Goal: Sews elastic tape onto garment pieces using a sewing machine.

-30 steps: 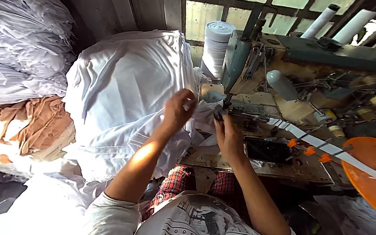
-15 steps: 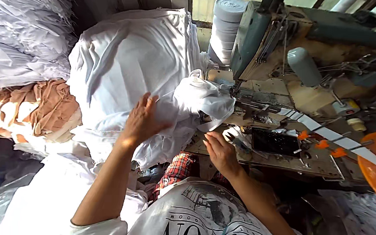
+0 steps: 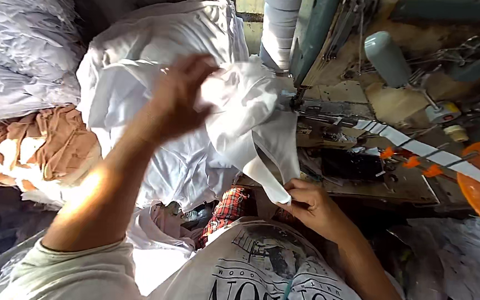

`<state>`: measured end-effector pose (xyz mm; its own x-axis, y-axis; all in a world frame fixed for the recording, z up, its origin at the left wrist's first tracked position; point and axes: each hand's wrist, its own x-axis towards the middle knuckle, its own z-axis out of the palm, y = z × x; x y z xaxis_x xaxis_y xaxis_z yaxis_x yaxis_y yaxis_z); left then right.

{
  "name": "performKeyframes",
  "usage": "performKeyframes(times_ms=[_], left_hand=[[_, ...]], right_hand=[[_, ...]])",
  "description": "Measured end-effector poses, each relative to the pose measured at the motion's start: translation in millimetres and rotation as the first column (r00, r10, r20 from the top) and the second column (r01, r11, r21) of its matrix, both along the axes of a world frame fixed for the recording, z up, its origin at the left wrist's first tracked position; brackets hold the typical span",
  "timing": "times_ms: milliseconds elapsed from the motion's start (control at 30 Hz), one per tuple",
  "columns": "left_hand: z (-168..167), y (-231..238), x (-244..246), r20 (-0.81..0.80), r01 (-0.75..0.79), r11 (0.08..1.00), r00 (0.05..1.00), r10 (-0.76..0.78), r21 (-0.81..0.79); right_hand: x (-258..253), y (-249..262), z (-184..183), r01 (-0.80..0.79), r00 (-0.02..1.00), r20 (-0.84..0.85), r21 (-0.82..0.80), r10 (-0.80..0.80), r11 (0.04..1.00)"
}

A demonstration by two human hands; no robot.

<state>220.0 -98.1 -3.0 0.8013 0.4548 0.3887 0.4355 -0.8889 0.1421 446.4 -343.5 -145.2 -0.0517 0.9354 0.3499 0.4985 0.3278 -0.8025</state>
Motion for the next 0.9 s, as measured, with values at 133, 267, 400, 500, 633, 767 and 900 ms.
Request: performKeyframes(times_ms=[133, 267, 400, 500, 633, 767, 900], left_hand=[[-93.5, -48.0, 62.1, -0.097, 0.592, 0.797, 0.792, -0.603, -0.123], [-91.2, -68.5, 61.3, -0.051, 0.743, 0.621, 0.63, -0.775, -0.252], [-88.8, -97.7, 57.6, 0.155, 0.783, 0.582, 0.617, -0.772, -0.217], [-121.2, -87.0, 70.5, 0.027, 0.591, 0.804, 0.804, -0.593, 0.071], [-156.2, -44.4, 85.7, 0.029, 0.31, 0.891, 0.941, -0.338, 0.332], [-151.9, -26.6, 77.8, 0.041, 0.267, 0.871, 0.95, -0.31, 0.411], [-159.4, -17.5, 69.3, 0.035, 0.288, 0.828, 0.937, -0.346, 0.481]], right_hand=[[15.9, -13.0, -1.6, -0.016, 0.999, -0.049, -0.034, 0.014, 0.999], [14.9, -23.2, -0.4, 0.064, 0.998, 0.019, -0.03, -0.064, 0.997], [7.1, -25.1, -10.7, 0.087, 0.994, -0.08, 0.088, -0.08, 0.992], [19.5, -18.3, -14.1, 0.2, 0.962, -0.237, 0.261, -0.138, 0.944], [33.3, -22.4, -0.3, 0.186, 0.915, -0.401, 0.358, -0.028, 0.915], [26.2, -23.8, -33.8, 0.296, 0.906, -0.384, 0.28, -0.177, 0.913], [6.9, -26.8, -73.8, 0.405, 0.879, -0.325, 0.121, -0.35, 0.906]])
